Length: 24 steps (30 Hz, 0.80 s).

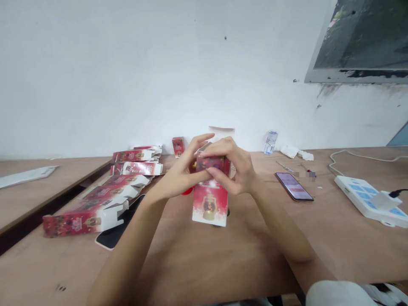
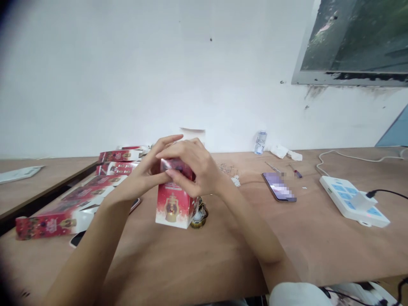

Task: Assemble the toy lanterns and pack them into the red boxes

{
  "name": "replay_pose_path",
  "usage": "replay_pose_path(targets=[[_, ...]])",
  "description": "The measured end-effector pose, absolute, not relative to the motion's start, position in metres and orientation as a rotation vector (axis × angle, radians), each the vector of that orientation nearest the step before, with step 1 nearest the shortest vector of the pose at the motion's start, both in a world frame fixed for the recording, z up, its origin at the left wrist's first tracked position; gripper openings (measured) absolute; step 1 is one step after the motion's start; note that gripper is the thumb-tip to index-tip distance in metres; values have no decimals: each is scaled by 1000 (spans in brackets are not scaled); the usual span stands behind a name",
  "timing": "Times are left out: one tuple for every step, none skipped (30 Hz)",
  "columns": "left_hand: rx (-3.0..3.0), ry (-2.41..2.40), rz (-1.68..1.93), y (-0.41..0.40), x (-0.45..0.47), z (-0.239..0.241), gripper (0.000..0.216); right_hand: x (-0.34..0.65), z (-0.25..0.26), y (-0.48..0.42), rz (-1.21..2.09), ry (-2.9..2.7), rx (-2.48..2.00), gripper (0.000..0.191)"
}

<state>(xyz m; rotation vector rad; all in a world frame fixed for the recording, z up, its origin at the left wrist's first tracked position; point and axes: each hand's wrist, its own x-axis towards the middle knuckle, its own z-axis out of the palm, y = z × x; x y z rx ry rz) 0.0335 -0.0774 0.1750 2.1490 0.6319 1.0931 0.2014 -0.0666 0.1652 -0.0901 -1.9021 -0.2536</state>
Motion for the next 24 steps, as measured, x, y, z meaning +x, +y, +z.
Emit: replay_pose_path(targets=[[2157,638,1065,-77,32,176,56,199,165,-67,-271,-1921,-93,22],[2161,644,1048,-76,31,177,56,198,165,-67,-292,-1923,-104,22],[2161,648,1039,-76,30,177,55,198,165,-67,-317,-1913,-119,21],[2160,645,1033,-76,30,178,54,199,165,-67,-345,-1900,-135,21],[2161,636,1031,-76,30,179,52,200,166,-66,-375,-1888,-152,21],[2168,623,1028,-76,30,179,51,202,166,-65,-403,-1879,-166,21],[2181,612,1028,-76,30,180,50,205,167,-64,-429,-1873,-177,22],[2199,611,1031,-77,31,180,50,207,168,-63,-450,-1868,-188,23],[2222,627,1035,-78,31,180,52,209,168,-62,-465,-1864,-199,24],[2248,657,1046,-80,31,180,54,211,169,-61,-473,-1860,-211,24],[2275,695,1058,-81,32,180,57,213,169,-60,-476,-1854,-222,23],[2298,734,1071,-82,32,180,59,214,170,-59,-476,-1850,-234,22],[2314,766,1089,-83,32,181,60,215,171,-59,-475,-1853,-249,20],[2321,789,1111,-83,31,181,60,217,172,-59,-473,-1859,-268,19],[2317,807,1139,-84,31,181,60,218,173,-59,-474,-1869,-289,17],[2307,821,1173,-84,30,181,59,220,174,-59,-480,-1878,-314,15],[2294,834,1214,-84,29,182,59,222,175,-59,-488,-1888,-342,14],[2281,847,1262,-83,28,182,59,225,176,-59,-499,-1894,-370,15],[2269,860,1315,-83,26,182,59,227,176,-58,-509,-1896,-397,16],[2261,875,1367,-84,25,183,58,230,177,-58,-515,-1896,-422,16],[2261,890,1412,-84,23,183,57,232,177,-58,-512,-1897,-443,17],[2270,909,1442,-85,21,184,57,233,177,-58,-500,-1900,-458,17],[2285,928,1457,-86,20,185,57,233,177,-58,-479,-1908,-464,18],[2309,944,1459,-88,19,186,58,233,177,-58,-452,-1921,-459,19]])
